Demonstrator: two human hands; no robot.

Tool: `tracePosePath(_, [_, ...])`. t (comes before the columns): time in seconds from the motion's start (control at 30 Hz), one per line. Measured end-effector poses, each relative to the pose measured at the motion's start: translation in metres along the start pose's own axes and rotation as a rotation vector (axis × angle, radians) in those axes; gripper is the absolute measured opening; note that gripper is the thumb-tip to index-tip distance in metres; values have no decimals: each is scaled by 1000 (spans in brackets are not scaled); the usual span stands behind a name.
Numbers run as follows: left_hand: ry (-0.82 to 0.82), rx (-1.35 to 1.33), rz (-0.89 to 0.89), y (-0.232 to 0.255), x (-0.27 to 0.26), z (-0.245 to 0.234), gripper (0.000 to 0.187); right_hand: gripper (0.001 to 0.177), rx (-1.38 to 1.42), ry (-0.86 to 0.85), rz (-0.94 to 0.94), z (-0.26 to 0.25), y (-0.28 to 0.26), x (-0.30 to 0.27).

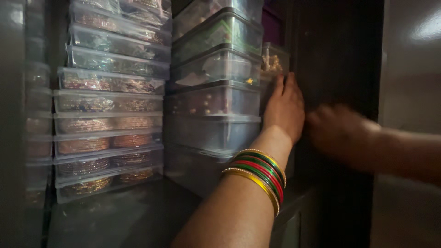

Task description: The person organizes several plastic storage containers containing jewelry and small items inside a metal cupboard. They move the containers between shelves and use a blue cloth to wipe down the exterior of the boxes and the internal surfaces of the cupboard.

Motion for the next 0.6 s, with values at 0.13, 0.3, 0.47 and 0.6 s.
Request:
tracePosePath(0.13, [-8,-18,0,0,0,0,60,24,16,-156,-276,-3,-20,-2])
tracePosePath(0.3, [-3,-16,-18,-6,8,5,60,32,51,-29,-88,-8,5,19])
tracePosePath(0.47, [-84,62,17,-9,-8,-17,72,25,72,-52,-135,7,-31,15])
tracePosePath(0.6, [-340,47,68,-16,-20,-34,83,21,90,9,-212,19,-49,10])
Point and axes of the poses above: each hand's wrist, its own x-axis towards the middle knuckle, its own z-axis out of the palm, y = z × x, the point moved 2 cm from there along x, towards the middle knuckle, and after that the axes turned 11 degrees about -x, right-handed, at the moved point
